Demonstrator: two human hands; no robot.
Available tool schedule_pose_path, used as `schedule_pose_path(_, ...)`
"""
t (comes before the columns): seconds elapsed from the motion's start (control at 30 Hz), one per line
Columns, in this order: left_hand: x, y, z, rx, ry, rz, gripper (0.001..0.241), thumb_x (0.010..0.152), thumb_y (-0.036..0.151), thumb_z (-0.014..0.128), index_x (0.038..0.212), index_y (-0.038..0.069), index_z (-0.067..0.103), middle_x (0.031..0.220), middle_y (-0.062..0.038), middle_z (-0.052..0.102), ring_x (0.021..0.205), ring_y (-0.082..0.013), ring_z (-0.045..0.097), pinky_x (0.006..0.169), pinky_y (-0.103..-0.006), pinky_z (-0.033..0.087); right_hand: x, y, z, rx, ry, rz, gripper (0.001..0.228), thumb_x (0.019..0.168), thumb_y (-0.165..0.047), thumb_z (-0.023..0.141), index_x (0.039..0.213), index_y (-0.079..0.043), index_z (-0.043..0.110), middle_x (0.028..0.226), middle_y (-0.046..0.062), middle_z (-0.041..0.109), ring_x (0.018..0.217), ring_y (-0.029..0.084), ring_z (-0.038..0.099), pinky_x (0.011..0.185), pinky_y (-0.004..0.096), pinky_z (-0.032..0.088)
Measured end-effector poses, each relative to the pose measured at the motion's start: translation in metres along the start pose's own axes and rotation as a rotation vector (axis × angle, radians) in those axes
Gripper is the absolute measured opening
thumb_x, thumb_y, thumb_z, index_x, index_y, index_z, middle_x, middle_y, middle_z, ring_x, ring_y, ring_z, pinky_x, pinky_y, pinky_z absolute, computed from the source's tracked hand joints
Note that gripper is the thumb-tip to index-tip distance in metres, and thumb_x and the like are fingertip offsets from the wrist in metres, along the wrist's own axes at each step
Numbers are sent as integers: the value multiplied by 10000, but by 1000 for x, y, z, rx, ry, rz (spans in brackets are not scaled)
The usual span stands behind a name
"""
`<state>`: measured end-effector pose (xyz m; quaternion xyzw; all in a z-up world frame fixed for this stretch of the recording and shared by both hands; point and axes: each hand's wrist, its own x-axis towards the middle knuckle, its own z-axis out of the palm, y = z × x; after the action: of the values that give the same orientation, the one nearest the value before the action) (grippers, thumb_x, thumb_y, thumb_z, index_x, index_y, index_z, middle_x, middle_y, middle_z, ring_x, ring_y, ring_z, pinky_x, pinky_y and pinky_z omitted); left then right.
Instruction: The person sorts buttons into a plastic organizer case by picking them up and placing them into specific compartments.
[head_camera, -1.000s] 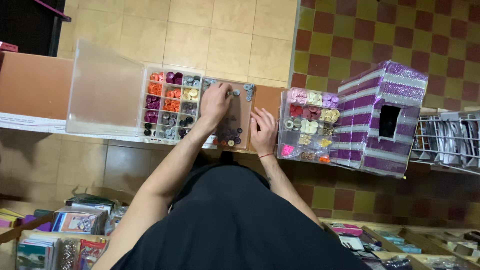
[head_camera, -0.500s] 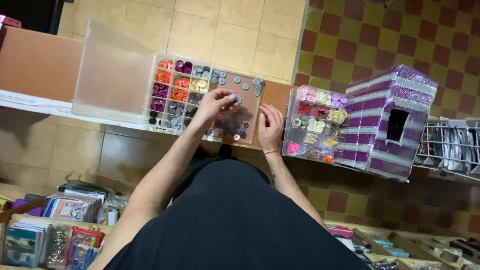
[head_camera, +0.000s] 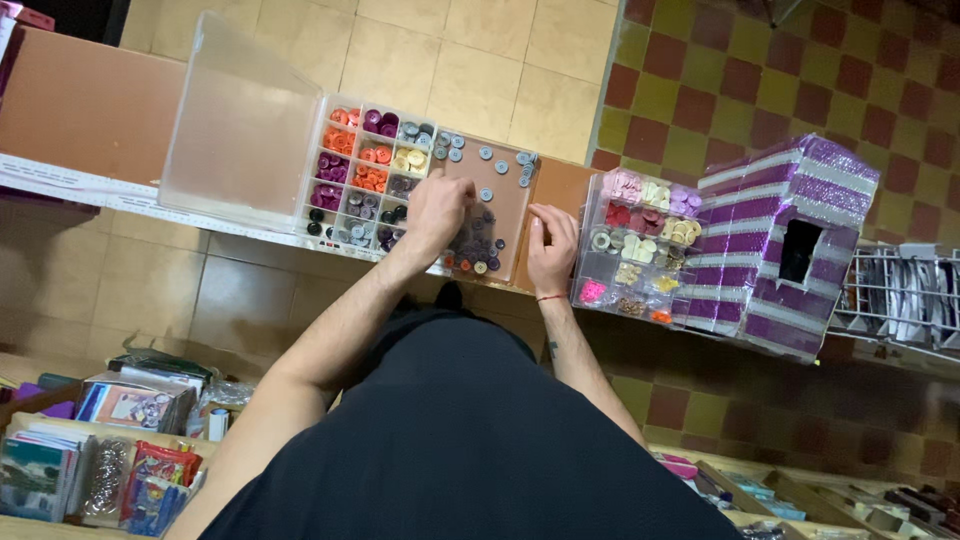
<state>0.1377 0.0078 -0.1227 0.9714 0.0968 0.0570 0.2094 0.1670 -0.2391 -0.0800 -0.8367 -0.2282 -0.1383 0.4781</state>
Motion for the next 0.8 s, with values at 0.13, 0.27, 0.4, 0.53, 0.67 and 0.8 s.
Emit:
schedule_pose_path(0.13,-7,61,-108,-35,38,-61,52,1014,165,792,1029,126,822,869,-232,657,911,-425,712,809,-466,589,7,-25,-2,-12,-23,-22,206,1068,-64,706,1200,-151,840,1188,81,799,1155,322,726,1047,465,536)
schedule_pose_path(0.27,-18,43,-114,-409,-35,-119,120,970,351,859,1075,302,889,991,-29,805,949,-312,760,838,-428,631,12,-36,14,101,-102,-2,262,1064,-18,712,1253,-143,844,1167,85,800,1096,274,745,993,423,569)
schedule_pose_path(0.4,-33,51,-146,-1008,-96,-353,263,907,291,906,1134,161,889,866,-71,832,663,-98,654,658,-289,527,30,-76,20,229,-189,-97,377,994,2,830,1346,-133,819,1180,110,809,1043,267,773,908,385,637)
schedule_pose_path(0.53,-52,46,-146,-1130,-43,-319,252,920,203,914,1151,107,882,927,-127,843,824,-128,710,683,-259,582,43,-98,17,303,-218,-245,396,952,-15,891,1329,-126,841,1111,93,823,985,279,781,868,402,638)
schedule_pose_path(0.67,-67,48,-154,-1080,43,-277,245,955,204,923,1188,154,867,970,-61,856,827,-106,736,699,-258,583,44,-105,18,335,-227,-262,353,939,-44,919,1275,-138,864,1026,64,835,905,239,761,826,356,630)
schedule_pose_path(0.8,-80,57,-165,-966,165,-239,279,918,255,959,1186,253,881,1022,6,864,812,-65,710,677,-206,542,42,-110,23,417,-213,-199,332,938,-80,935,1258,-143,871,1015,39,842,895,179,751,805,296,620)
